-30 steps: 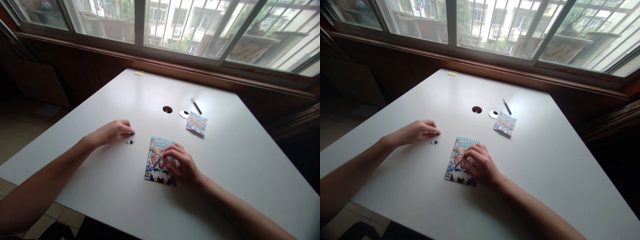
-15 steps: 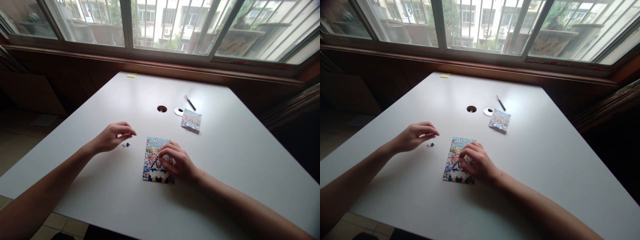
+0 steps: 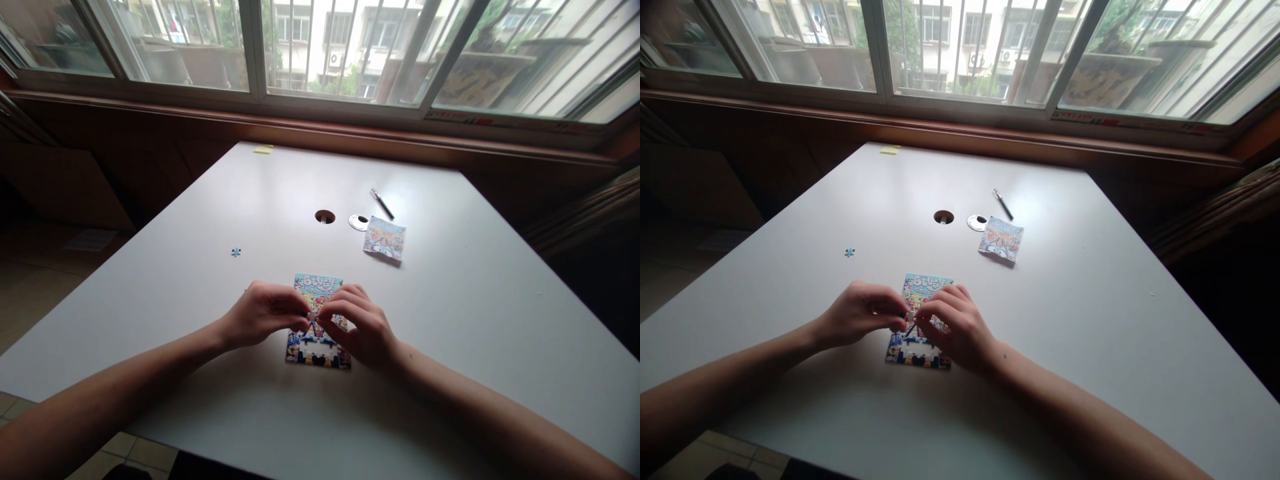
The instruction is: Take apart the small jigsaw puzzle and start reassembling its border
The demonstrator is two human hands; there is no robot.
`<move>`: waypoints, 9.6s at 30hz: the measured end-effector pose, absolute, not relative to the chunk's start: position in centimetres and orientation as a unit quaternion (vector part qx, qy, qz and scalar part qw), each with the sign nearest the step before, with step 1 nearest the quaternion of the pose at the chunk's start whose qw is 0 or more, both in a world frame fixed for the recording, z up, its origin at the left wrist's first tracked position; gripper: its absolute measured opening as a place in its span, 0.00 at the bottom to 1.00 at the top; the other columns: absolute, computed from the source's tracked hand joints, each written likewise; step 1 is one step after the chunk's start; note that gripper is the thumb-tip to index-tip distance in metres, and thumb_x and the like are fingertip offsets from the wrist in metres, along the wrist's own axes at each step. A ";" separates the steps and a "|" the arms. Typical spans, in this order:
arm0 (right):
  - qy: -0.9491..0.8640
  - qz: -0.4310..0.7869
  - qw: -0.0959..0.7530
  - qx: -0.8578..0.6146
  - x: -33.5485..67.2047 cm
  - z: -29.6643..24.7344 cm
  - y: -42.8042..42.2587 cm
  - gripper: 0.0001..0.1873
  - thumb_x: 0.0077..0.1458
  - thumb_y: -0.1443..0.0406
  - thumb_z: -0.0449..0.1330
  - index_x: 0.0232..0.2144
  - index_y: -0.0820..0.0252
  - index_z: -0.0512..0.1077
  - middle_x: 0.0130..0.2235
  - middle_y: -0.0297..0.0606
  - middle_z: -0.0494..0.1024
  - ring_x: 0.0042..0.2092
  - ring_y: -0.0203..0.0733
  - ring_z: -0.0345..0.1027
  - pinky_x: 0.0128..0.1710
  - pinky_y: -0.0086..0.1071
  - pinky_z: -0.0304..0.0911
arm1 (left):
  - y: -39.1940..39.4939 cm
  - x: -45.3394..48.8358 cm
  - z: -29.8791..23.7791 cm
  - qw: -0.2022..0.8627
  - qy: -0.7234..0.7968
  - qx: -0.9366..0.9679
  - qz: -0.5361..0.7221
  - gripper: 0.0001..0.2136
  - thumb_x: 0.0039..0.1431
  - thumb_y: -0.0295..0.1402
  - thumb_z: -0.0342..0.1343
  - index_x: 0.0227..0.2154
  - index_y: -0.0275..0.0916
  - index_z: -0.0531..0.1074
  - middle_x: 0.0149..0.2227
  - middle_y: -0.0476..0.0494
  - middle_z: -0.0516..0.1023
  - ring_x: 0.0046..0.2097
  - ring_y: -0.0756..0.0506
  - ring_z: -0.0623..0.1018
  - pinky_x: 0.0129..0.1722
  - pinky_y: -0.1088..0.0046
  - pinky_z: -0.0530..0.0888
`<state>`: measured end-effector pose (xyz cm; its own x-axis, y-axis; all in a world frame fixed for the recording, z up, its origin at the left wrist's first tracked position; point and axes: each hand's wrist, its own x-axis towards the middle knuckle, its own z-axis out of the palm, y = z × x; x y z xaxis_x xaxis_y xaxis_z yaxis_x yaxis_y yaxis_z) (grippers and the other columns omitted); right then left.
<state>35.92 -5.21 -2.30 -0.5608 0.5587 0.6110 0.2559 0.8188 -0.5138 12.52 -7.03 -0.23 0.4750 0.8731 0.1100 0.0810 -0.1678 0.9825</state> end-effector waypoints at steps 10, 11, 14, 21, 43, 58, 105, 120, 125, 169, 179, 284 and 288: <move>-0.870 0.190 0.385 -0.241 36.0 -2.3 -5.0 0.04 0.58 0.70 0.63 0.34 0.57 0.72 0.31 0.34 0.78 0.33 0.38 0.66 0.39 0.37 0.60 | -6.4 11.8 -0.4 0.446 0.353 0.751 0.336 0.11 0.59 0.32 0.63 0.44 0.36 0.77 0.37 0.41 0.83 0.36 0.47 0.82 0.40 0.70 0.81; -0.874 0.202 0.370 -0.240 36.1 -2.2 -5.0 0.03 0.58 0.70 0.63 0.34 0.57 0.72 0.30 0.34 0.78 0.33 0.37 0.66 0.39 0.36 0.60 | -6.2 11.3 -0.2 0.396 0.346 0.784 0.330 0.11 0.60 0.32 0.62 0.45 0.37 0.77 0.38 0.41 0.83 0.37 0.47 0.82 0.40 0.69 0.80; -0.890 0.249 0.316 -0.214 36.4 -1.8 -5.0 0.03 0.58 0.69 0.62 0.32 0.58 0.72 0.29 0.33 0.77 0.32 0.37 0.65 0.38 0.35 0.61 | -5.6 9.9 0.5 0.285 0.291 0.862 0.302 0.05 0.61 0.29 0.59 0.38 0.38 0.79 0.36 0.41 0.81 0.36 0.47 0.79 0.38 0.69 0.78; -0.900 0.300 0.254 -0.186 36.1 -2.0 -5.5 0.04 0.52 0.71 0.61 0.28 0.59 0.71 0.27 0.34 0.73 0.30 0.36 0.62 0.34 0.32 0.62 | -6.3 10.2 1.0 0.272 0.197 0.916 0.219 0.07 0.58 0.24 0.57 0.36 0.41 0.78 0.40 0.41 0.80 0.41 0.45 0.77 0.41 0.68 0.76; -0.903 0.297 0.227 -0.211 35.6 -1.7 -5.6 0.05 0.52 0.71 0.60 0.25 0.59 0.69 0.25 0.33 0.72 0.29 0.36 0.61 0.34 0.31 0.60 | -6.7 10.8 1.5 0.259 0.199 0.929 0.172 0.08 0.57 0.24 0.57 0.37 0.41 0.77 0.42 0.41 0.78 0.42 0.44 0.76 0.46 0.66 0.74; -0.924 0.271 0.217 -0.162 36.0 -1.4 -5.4 0.07 0.59 0.68 0.56 0.30 0.58 0.72 0.29 0.36 0.76 0.32 0.38 0.66 0.38 0.35 0.61 | -7.4 11.5 1.2 0.167 0.196 0.953 0.163 0.06 0.59 0.30 0.58 0.37 0.43 0.77 0.41 0.41 0.76 0.41 0.43 0.74 0.42 0.66 0.75; -0.883 0.246 0.318 -0.243 36.4 -2.3 -4.7 0.08 0.61 0.68 0.55 0.29 0.59 0.70 0.23 0.31 0.68 0.26 0.34 0.58 0.34 0.32 0.61 | -0.5 0.1 -0.6 0.022 0.617 0.771 0.153 0.16 0.63 0.42 0.51 0.47 0.43 0.78 0.48 0.41 0.76 0.49 0.39 0.75 0.49 0.65 0.71; -0.883 0.261 0.306 -0.240 36.4 -2.4 -4.8 0.08 0.62 0.68 0.54 0.30 0.60 0.71 0.25 0.33 0.72 0.27 0.35 0.62 0.37 0.34 0.62 | -0.2 0.4 -0.4 0.170 0.648 0.706 0.229 0.12 0.57 0.43 0.60 0.38 0.39 0.74 0.35 0.45 0.78 0.35 0.45 0.76 0.34 0.71 0.71; -0.871 0.272 0.310 -0.268 36.5 -2.3 -4.7 0.07 0.61 0.67 0.55 0.31 0.59 0.72 0.24 0.33 0.71 0.29 0.36 0.62 0.35 0.32 0.61 | -2.6 5.5 0.1 0.390 0.508 0.679 0.359 0.14 0.58 0.39 0.61 0.42 0.35 0.76 0.39 0.40 0.81 0.38 0.45 0.80 0.38 0.69 0.78; -0.853 0.319 0.338 -0.236 36.6 -2.1 -4.5 0.03 0.57 0.66 0.62 0.35 0.58 0.71 0.29 0.33 0.71 0.31 0.36 0.65 0.32 0.31 0.63 | -7.7 13.7 -0.9 0.472 0.339 0.731 0.359 0.08 0.54 0.22 0.57 0.38 0.32 0.72 0.34 0.41 0.81 0.36 0.47 0.82 0.38 0.73 0.80; -0.859 0.303 0.336 -0.241 36.6 -2.3 -4.5 0.07 0.55 0.67 0.63 0.38 0.57 0.71 0.30 0.33 0.71 0.32 0.36 0.65 0.33 0.32 0.64 | -7.8 13.7 -1.2 0.491 0.319 0.723 0.367 0.07 0.57 0.25 0.57 0.39 0.33 0.72 0.36 0.41 0.81 0.39 0.47 0.82 0.41 0.71 0.80; -0.922 0.276 0.182 -0.200 36.5 -1.7 -4.4 0.12 0.47 0.71 0.57 0.36 0.57 0.64 0.39 0.39 0.69 0.42 0.44 0.63 0.46 0.41 0.59 | -8.3 13.4 0.2 0.076 0.150 0.976 0.142 0.07 0.57 0.35 0.57 0.35 0.39 0.74 0.38 0.43 0.76 0.44 0.41 0.73 0.46 0.62 0.70; -0.922 0.278 0.181 -0.198 36.4 -1.8 -4.3 0.12 0.46 0.71 0.57 0.36 0.57 0.64 0.39 0.39 0.70 0.43 0.45 0.63 0.47 0.41 0.60 | -8.4 13.5 0.2 0.074 0.153 0.976 0.138 0.07 0.56 0.35 0.57 0.36 0.39 0.73 0.38 0.43 0.76 0.44 0.41 0.72 0.45 0.63 0.69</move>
